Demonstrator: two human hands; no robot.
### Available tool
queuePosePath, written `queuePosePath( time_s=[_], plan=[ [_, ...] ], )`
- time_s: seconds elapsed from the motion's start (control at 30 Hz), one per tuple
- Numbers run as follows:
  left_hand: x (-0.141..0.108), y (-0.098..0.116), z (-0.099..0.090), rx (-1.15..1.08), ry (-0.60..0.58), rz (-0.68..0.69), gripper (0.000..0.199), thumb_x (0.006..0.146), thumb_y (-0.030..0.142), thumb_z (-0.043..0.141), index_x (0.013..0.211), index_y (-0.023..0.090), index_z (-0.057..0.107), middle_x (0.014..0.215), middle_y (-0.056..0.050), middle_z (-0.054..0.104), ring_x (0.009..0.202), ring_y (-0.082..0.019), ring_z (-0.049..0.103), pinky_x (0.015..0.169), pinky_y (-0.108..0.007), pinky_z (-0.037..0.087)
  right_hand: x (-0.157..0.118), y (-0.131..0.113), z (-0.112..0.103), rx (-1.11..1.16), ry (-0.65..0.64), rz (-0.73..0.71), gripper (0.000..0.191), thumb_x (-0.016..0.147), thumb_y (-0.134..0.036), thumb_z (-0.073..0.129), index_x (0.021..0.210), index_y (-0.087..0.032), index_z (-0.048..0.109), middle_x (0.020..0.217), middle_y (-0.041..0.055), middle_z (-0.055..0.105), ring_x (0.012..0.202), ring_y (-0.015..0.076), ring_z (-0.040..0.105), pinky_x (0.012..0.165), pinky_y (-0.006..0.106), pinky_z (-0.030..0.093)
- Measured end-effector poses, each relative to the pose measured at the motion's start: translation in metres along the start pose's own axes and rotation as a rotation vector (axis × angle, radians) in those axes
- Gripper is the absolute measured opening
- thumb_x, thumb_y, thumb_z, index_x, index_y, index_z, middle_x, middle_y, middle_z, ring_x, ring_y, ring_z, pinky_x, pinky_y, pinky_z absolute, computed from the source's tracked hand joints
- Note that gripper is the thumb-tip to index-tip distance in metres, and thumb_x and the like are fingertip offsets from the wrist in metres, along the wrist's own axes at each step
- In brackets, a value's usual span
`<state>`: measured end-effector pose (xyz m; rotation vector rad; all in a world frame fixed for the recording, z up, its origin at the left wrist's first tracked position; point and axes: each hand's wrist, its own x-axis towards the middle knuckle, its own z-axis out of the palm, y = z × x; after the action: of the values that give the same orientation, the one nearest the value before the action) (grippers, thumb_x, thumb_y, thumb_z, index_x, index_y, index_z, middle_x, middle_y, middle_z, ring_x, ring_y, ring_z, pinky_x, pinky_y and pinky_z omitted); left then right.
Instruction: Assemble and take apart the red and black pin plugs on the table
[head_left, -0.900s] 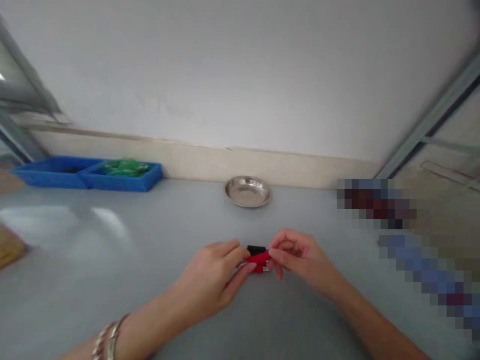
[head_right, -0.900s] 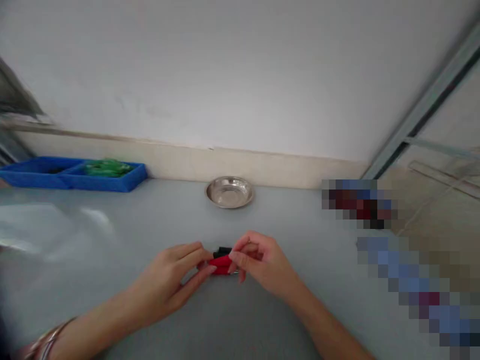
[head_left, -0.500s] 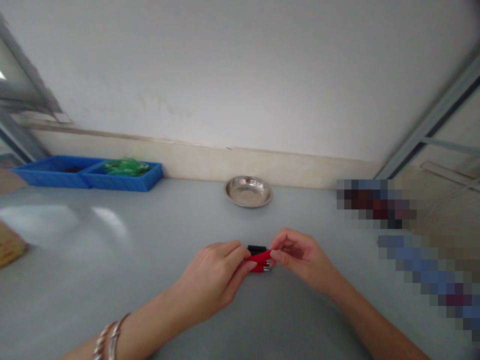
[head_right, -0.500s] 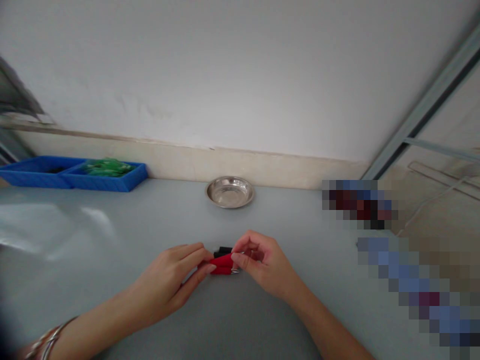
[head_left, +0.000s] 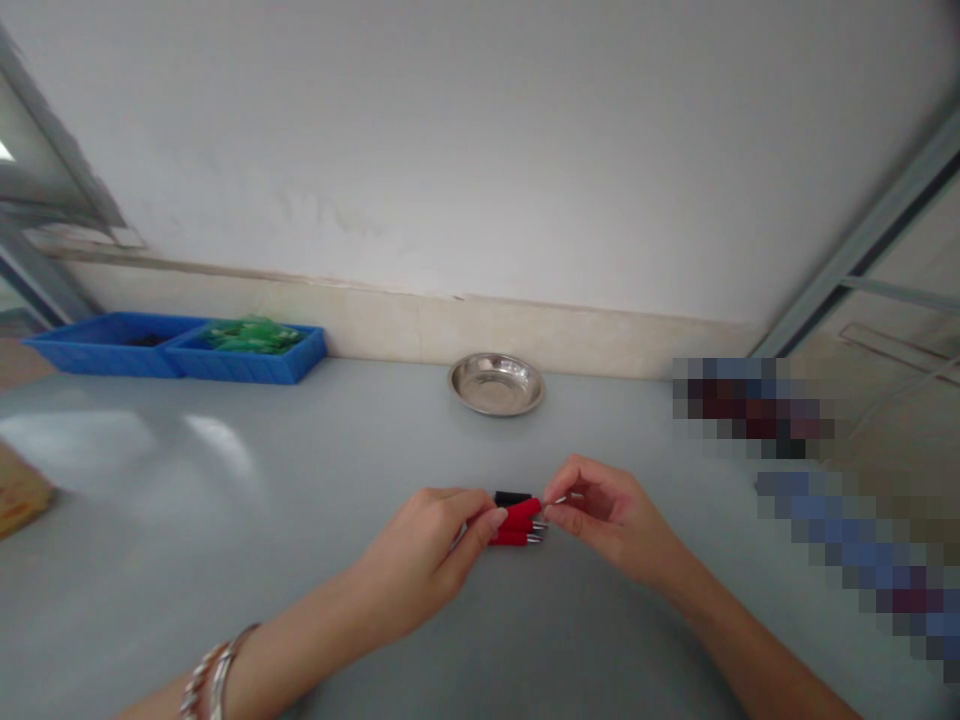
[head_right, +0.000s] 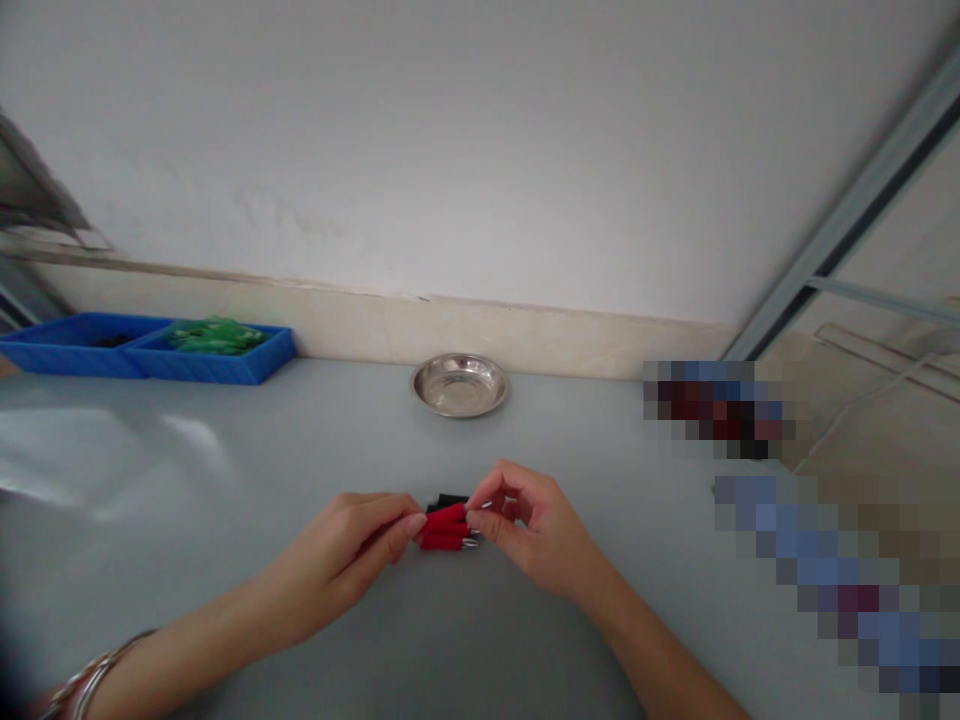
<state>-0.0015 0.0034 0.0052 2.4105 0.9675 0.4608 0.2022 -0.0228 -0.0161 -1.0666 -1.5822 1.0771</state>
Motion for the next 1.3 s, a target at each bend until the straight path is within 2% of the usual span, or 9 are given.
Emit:
queuePosePath(
  time_s=[0.13, 0.3, 0.4, 0.5, 0.73, 0.93, 1.17, 1.3],
  plan=[
    [-0.001, 0.001, -0.002, 0.009, -0.007, 0.017, 0.026, 0.092, 0.031, 0.039, 0.082, 0.018, 0.059, 0.071, 0.0, 0.062, 0.063, -0.012, 0.055, 0.06, -0.022, 0.038, 0.001, 0.003, -0.002, -0.088, 0.061, 0.017, 0.011, 0.077, -0.026, 0.058, 0.073, -0.017, 0.053, 0.068, -0.0014, 0.053, 0.06, 0.0102, 0.048, 0.055, 0.022, 0.039],
    [-0.005, 0.002, -0.005, 0.115, -0.129, 0.127, 0.014, 0.086, 0.025, 0.047, 0.09, 0.02, 0.059, 0.083, -0.002, 0.062, 0.071, -0.015, 0.057, 0.065, -0.024, 0.042, 0.004, 0.009, -0.007, -0.469, 0.218, 0.053, 0.005, 0.078, -0.022, 0.051, 0.077, -0.017, 0.052, 0.063, -0.002, 0.053, 0.054, 0.0105, 0.045, 0.053, 0.023, 0.036],
    [-0.005, 0.004, -0.006, 0.186, -0.198, 0.181, 0.016, 0.085, 0.023, 0.046, 0.094, 0.021, 0.059, 0.089, -0.004, 0.062, 0.074, -0.017, 0.058, 0.068, -0.027, 0.043, 0.006, 0.011, -0.01, -0.691, 0.23, 0.067, 0.004, 0.077, -0.018, 0.048, 0.076, -0.017, 0.052, 0.061, -0.0018, 0.054, 0.053, 0.0114, 0.046, 0.054, 0.024, 0.034],
    [-0.004, 0.004, -0.007, 0.254, -0.224, 0.192, 0.013, 0.083, 0.024, 0.048, 0.085, 0.02, 0.06, 0.085, -0.004, 0.061, 0.071, -0.018, 0.058, 0.065, -0.028, 0.044, 0.007, 0.014, -0.011, -0.806, 0.199, 0.108, 0.007, 0.077, -0.014, 0.047, 0.073, -0.017, 0.053, 0.064, 0.0005, 0.058, 0.057, 0.0131, 0.05, 0.057, 0.024, 0.035],
    [-0.004, 0.006, -0.008, 0.358, -0.208, 0.188, 0.008, 0.077, 0.023, 0.052, 0.075, 0.019, 0.059, 0.082, -0.005, 0.06, 0.071, -0.019, 0.058, 0.066, -0.029, 0.046, 0.007, 0.017, -0.014, -0.921, 0.119, 0.202, 0.012, 0.075, -0.008, 0.045, 0.073, -0.016, 0.054, 0.066, 0.0028, 0.06, 0.061, 0.0149, 0.054, 0.059, 0.025, 0.036],
    [-0.005, 0.007, -0.009, 0.417, -0.213, 0.162, 0.01, 0.077, 0.023, 0.052, 0.083, 0.02, 0.059, 0.088, -0.005, 0.06, 0.074, -0.021, 0.058, 0.066, -0.033, 0.048, 0.006, 0.018, -0.014, -0.945, 0.102, 0.245, 0.015, 0.075, -0.004, 0.046, 0.071, -0.017, 0.054, 0.061, 0.0021, 0.058, 0.058, 0.0146, 0.053, 0.057, 0.024, 0.034],
    [-0.004, 0.008, -0.01, 0.475, -0.243, 0.127, 0.011, 0.075, 0.025, 0.053, 0.083, 0.02, 0.059, 0.089, -0.007, 0.059, 0.072, -0.023, 0.058, 0.064, -0.037, 0.05, 0.006, 0.017, -0.014, -0.966, 0.061, 0.304, 0.009, 0.079, -0.01, 0.048, 0.077, -0.016, 0.054, 0.063, 0.0029, 0.058, 0.059, 0.0154, 0.053, 0.057, 0.024, 0.034],
    [-0.004, 0.008, -0.009, 0.462, -0.236, 0.142, 0.013, 0.075, 0.024, 0.055, 0.086, 0.02, 0.059, 0.09, -0.006, 0.06, 0.073, -0.023, 0.058, 0.065, -0.036, 0.049, 0.005, 0.019, -0.014, -0.969, 0.072, 0.269, 0.006, 0.08, -0.014, 0.048, 0.079, -0.016, 0.054, 0.062, 0.0014, 0.056, 0.058, 0.0147, 0.051, 0.056, 0.025, 0.034]
  ],
)
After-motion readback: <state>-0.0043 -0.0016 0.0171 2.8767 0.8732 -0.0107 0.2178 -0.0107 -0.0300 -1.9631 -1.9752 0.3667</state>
